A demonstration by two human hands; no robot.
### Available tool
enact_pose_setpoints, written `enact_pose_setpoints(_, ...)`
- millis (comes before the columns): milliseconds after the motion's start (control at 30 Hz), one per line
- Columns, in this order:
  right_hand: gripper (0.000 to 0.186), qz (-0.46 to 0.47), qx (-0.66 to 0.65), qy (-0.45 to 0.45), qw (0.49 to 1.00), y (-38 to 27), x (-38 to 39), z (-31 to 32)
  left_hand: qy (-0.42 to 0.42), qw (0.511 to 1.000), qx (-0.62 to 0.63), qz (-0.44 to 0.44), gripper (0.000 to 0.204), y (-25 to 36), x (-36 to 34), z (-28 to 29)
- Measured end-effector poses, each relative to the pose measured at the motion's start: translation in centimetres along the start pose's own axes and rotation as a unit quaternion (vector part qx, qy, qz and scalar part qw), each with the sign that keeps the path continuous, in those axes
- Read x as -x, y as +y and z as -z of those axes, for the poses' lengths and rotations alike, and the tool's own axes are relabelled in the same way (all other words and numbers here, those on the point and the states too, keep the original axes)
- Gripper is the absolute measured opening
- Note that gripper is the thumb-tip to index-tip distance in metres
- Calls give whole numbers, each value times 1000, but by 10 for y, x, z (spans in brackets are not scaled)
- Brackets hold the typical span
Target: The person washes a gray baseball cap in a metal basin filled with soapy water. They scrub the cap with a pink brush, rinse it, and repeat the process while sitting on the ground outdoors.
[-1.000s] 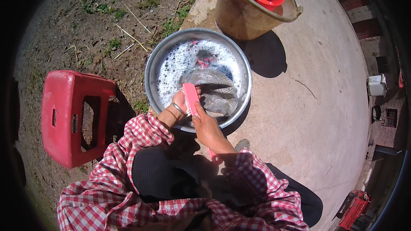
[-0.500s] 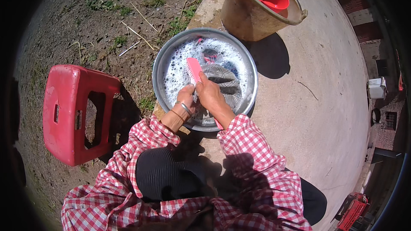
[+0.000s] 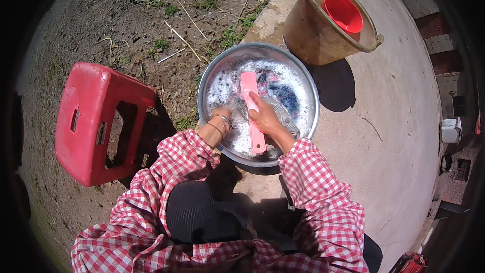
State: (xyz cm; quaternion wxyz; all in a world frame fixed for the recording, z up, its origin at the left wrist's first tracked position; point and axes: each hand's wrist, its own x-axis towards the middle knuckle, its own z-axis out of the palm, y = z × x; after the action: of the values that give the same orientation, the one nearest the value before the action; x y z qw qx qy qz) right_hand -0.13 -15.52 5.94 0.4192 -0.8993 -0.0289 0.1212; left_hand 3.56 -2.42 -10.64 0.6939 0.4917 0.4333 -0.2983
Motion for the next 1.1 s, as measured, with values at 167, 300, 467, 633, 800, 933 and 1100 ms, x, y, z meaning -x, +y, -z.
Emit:
enact_pose_setpoints(167, 68, -104, -309, -4, 945, -26, 38, 19, -186, 978, 75, -60, 30, 9, 68, 5)
enact_pose_setpoints(300, 69, -101, -142, -96, 980, -44, 53, -5, -127, 957, -154, -208, 25, 16, 94, 15)
enact_pose_setpoints(467, 48, -115, 223, -26, 968, 8, 2, 6, -91, 846, -340, -401, 20, 27, 116, 25)
enact_pose_setpoints(633, 53, -105, 181, -9, 978, -1, 4, 37, -258, 964, -33, -53, 28, 42, 140, 34)
enact_pose_setpoints(800, 47, -182, -124, -147, 964, -77, 97, 10, -223, 969, 106, 26, 26, 37, 141, 30)
enact_pose_setpoints(933, 45, -146, 8, -51, 988, -64, 59, -11, -202, 951, -108, -206, 30, 20, 148, 27)
enact_pose_setpoints(1100, 44, -123, 73, -58, 988, -48, 27, -3, -232, 961, -36, -147, 36, 19, 147, 28)
